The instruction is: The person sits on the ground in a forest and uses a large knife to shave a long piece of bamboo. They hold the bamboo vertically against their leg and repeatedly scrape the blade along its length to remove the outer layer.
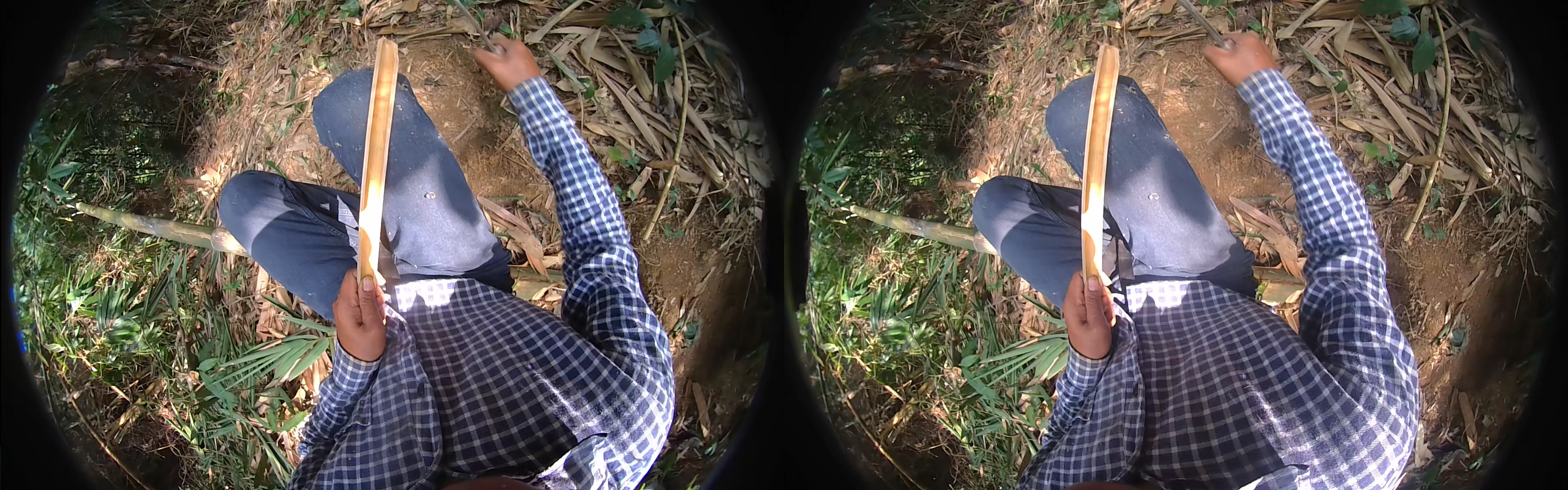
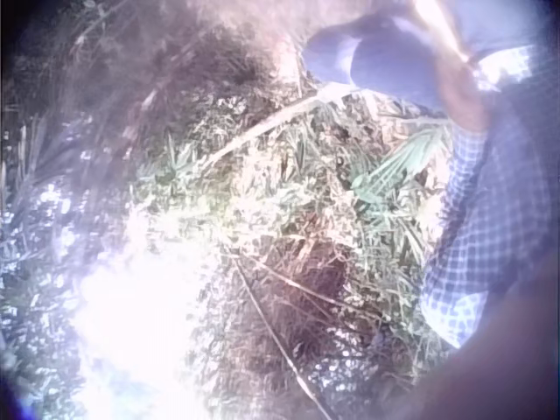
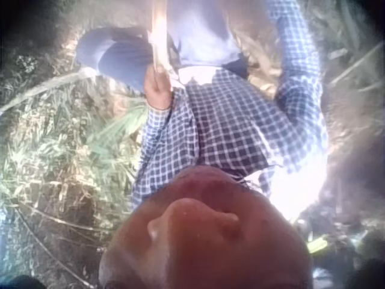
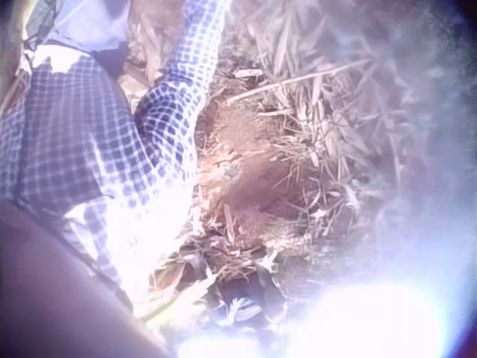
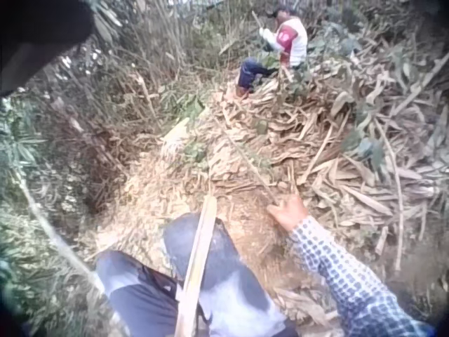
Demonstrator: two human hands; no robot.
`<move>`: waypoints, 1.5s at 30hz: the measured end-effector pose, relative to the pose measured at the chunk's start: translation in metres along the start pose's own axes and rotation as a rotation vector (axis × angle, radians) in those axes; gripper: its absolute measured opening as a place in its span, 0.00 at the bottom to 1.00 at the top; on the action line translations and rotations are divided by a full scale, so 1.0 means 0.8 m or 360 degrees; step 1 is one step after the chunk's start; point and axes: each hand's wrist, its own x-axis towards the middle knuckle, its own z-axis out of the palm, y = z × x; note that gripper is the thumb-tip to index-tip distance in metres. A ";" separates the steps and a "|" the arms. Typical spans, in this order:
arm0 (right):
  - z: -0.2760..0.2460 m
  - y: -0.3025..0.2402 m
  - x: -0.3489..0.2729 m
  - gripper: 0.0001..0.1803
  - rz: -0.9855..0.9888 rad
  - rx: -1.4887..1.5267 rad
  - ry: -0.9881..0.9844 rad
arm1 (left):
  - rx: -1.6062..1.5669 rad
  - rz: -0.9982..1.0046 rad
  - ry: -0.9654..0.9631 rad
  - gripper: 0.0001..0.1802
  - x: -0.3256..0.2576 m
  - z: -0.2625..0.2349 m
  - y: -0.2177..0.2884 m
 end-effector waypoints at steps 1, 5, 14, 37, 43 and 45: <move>-0.005 0.004 -0.023 0.22 -0.0036 0.0095 0.0015 | -0.0011 0.0053 -0.0010 0.17 0.005 -0.001 -0.004; -0.016 0.008 -0.107 0.21 -0.0101 0.0105 -0.0254 | -0.0059 0.0104 -0.0128 0.16 0.024 0.007 -0.008; -0.013 -0.034 -0.172 0.18 -0.0547 -0.0201 -0.0264 | -0.0598 -0.0041 -0.0563 0.14 0.077 0.036 0.028; -0.023 -0.063 -0.111 0.13 -0.0787 -0.0476 -0.0369 | -0.0950 -0.0227 -0.0329 0.11 0.068 0.055 0.024; -0.023 -0.073 -0.124 0.12 -0.1044 -0.0520 -0.0475 | -0.0941 -0.0269 -0.0290 0.11 0.066 0.054 0.025; -0.016 -0.065 -0.118 0.13 -0.1033 -0.0550 -0.0324 | -0.0761 -0.0170 -0.0319 0.12 0.066 0.053 0.024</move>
